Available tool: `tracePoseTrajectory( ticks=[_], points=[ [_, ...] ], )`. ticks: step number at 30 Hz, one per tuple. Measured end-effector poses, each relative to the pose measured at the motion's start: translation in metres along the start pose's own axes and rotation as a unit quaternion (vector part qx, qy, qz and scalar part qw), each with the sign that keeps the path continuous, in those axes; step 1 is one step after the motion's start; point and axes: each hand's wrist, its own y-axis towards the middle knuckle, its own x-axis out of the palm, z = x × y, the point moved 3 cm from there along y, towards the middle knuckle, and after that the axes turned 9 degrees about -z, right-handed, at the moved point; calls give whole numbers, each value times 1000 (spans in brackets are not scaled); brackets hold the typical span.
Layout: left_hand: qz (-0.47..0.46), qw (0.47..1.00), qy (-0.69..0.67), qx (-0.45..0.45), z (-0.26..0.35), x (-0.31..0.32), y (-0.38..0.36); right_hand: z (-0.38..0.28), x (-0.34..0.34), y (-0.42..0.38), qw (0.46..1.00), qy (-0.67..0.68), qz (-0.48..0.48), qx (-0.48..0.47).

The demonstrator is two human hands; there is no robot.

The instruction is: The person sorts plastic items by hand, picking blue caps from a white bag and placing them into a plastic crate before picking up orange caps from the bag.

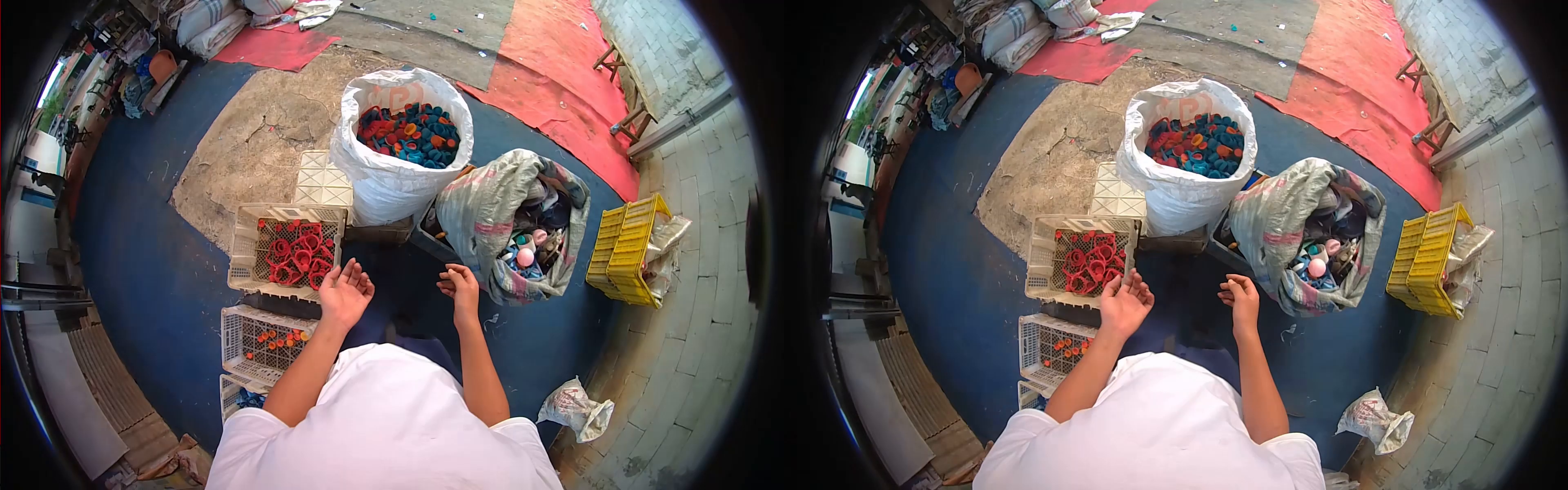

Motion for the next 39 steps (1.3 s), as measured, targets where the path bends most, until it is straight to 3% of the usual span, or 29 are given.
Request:
tracePoseTrajectory(
  ticks=[4, 7, 11, 18, 22, 26, 29, 36, 39],
  points=[
    [-4, 1000, 6, -23, 14, 13, 70, -4, 21, 40, 992, -117, -36, -40],
    [-21, 998, 30, -54, 22, 32, 111, -42, 44, 54, 940, -322, -26, -110],
    [-45, 990, 95, -91, 35, 84, 149, -94, 77, 82, 932, -331, -15, -148],
    [-51, 986, 101, -119, 48, 107, 182, -178, 114, 148, 874, -395, -15, -281],
    [-82, 982, 112, -130, 56, 108, 182, -202, 123, 209, 842, -473, -14, -258],
    [-123, 977, 121, -126, 61, 116, 182, -181, 98, 311, 796, -566, -21, -214],
    [-123, 977, 132, -113, 63, 129, 177, -165, 86, 357, 794, -601, 26, -85],
    [-147, 978, 107, -99, 72, 138, 184, -156, 83, 372, 799, -586, 57, -123],
    [-134, 982, 98, -85, 75, 137, 185, -155, 78, 374, 842, -503, 60, -186]
  ],
)
